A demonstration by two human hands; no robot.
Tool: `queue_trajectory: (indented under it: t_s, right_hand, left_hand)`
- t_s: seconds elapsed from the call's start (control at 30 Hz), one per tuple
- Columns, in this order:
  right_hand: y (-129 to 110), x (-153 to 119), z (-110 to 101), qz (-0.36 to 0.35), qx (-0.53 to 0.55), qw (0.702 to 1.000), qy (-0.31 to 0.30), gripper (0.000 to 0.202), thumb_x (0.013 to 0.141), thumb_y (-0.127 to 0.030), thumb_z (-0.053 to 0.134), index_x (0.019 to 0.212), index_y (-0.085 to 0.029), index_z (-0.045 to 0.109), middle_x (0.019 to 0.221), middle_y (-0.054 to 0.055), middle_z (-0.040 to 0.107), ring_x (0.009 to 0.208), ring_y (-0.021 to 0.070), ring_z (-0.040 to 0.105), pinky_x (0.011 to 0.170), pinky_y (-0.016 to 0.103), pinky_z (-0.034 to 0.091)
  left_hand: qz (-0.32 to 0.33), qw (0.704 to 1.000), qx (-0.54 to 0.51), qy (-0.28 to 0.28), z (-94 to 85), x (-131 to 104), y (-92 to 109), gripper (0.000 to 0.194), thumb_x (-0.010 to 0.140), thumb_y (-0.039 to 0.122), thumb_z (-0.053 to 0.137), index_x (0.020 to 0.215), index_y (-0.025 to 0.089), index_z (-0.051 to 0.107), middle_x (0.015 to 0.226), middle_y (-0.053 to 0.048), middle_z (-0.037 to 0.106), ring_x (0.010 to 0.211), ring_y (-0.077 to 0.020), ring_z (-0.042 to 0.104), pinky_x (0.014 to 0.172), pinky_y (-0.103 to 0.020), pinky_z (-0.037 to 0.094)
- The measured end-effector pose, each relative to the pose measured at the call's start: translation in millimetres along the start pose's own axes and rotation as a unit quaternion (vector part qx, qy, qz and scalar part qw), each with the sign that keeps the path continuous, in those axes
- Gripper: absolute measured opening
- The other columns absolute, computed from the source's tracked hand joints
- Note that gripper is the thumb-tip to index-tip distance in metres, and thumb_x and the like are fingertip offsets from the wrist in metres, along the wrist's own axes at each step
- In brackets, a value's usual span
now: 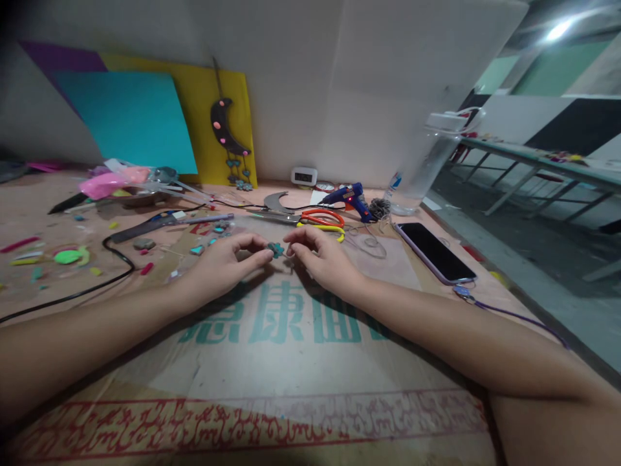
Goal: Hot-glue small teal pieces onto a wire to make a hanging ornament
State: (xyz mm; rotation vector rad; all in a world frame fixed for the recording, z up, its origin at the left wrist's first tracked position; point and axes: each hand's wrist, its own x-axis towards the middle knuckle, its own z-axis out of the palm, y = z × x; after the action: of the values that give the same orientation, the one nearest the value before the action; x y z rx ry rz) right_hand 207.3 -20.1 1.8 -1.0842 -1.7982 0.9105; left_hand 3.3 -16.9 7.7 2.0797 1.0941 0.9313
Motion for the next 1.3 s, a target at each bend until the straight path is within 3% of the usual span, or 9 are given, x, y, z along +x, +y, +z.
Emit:
queue_trajectory:
  t_s: [0.13,0.37,0.53,0.9,1.3]
  right_hand:
    - [2.7,2.9,0.1,-0.011,0.002,1.0,0.015,0.014,0.085,-0.019,0.054,0.099,-0.019,0.057,0.089,0.002,0.064,0.083,0.014,0.063,0.078,0.031,0.051]
    - [-0.8,1.3,-0.2,-0.007,0.003,1.0,0.0,0.018,0.083,-0.021,0.058,0.101,-0.019,0.056,0.085,0.0,0.059,0.075,0.0127,0.057,0.069,0.029,0.048]
    - [1.6,2.0,0.1,-0.022,0.004,1.0,0.001,0.021,0.081,-0.013,0.051,0.101,-0.019,0.054,0.086,0.0,0.058,0.074,0.0124,0.057,0.069,0.029,0.047]
    - [5.4,1.6,-1.4,-0.051,-0.079,0.996,-0.002,0.03,0.075,-0.008,0.046,0.1,-0.021,0.058,0.081,-0.001,0.051,0.073,0.0133,0.052,0.061,0.025,0.042]
    - [5.5,2.3,-1.0,-0.08,-0.124,0.989,0.002,0.032,0.072,-0.006,0.047,0.098,-0.02,0.059,0.081,0.0,0.05,0.076,0.0143,0.051,0.07,0.028,0.042]
  left_hand:
    - [0.003,1.0,0.001,-0.001,0.9,1.0,-1.8,0.02,0.088,0.035,0.054,0.087,0.017,0.064,0.086,-0.002,0.07,0.081,-0.0173,0.063,0.076,-0.028,0.049]
    - [0.008,1.0,0.015,0.004,1.4,1.2,-3.6,0.021,0.088,0.035,0.054,0.087,0.017,0.064,0.085,-0.002,0.069,0.08,-0.0177,0.062,0.075,-0.029,0.048]
    - [0.009,1.0,0.02,0.006,1.5,1.4,-5.8,0.022,0.088,0.036,0.054,0.088,0.017,0.064,0.085,-0.002,0.07,0.08,-0.0177,0.063,0.075,-0.029,0.048]
    - [0.008,1.0,0.014,-0.004,0.6,1.0,-0.5,0.021,0.088,0.036,0.053,0.087,0.018,0.065,0.084,-0.001,0.07,0.079,-0.0173,0.063,0.073,-0.027,0.048]
    - [0.011,1.0,0.01,-0.01,1.7,0.8,-4.6,0.024,0.088,0.039,0.053,0.088,0.017,0.065,0.084,-0.002,0.07,0.079,-0.0175,0.063,0.072,-0.028,0.048]
